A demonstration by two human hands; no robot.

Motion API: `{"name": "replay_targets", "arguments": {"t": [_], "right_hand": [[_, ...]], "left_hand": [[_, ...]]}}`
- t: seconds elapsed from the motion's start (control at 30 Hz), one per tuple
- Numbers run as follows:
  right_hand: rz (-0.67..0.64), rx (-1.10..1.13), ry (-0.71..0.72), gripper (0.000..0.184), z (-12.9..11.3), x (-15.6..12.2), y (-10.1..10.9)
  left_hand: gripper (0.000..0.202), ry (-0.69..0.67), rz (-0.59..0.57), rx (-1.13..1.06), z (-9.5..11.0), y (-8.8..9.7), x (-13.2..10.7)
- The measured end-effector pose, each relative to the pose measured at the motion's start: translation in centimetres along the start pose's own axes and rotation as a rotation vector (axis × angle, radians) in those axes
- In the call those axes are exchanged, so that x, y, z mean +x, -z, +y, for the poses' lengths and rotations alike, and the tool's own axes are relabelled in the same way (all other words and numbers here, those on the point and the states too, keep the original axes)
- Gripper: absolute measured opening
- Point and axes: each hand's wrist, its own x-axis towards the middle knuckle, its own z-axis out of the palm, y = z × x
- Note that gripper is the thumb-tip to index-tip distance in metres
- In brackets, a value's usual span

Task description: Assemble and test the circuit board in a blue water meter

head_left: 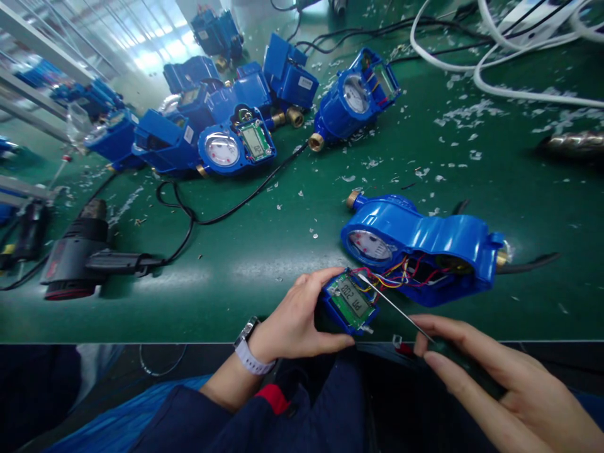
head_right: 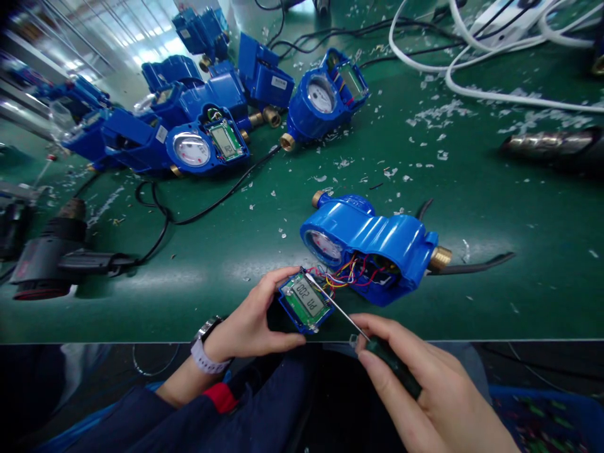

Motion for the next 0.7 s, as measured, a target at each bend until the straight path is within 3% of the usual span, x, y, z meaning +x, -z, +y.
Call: {"name": "replay_targets", "arguments": {"t": [0.17, 0.3, 0.53, 0.7], "right_hand": [[-0.024, 0.017, 0.008, 0.025, 0.4, -0.5, -0.4], [-0.011, -0.018, 0.103, 0.023, 0.6, -0.3, -0.2], [-0.036, -0.27, 0.242, 0.031, 0.7, 0.6, 0.0], [-0.102, -0.147, 0.255, 0.031, 0.8, 0.6, 1.0]], "left_hand": [[0.074, 0.095, -0.026, -0.009, 0.5, -0.2, 0.4], [0.081, 0.172, -0.055, -0.036, 0.8, 0.0, 0.7], [0.072, 0.199, -0.096, -0.019, 1.3, 0.6, 1.2], [0.07, 0.201, -0.139, -0.152, 1.5, 0.9, 1.6]]}}
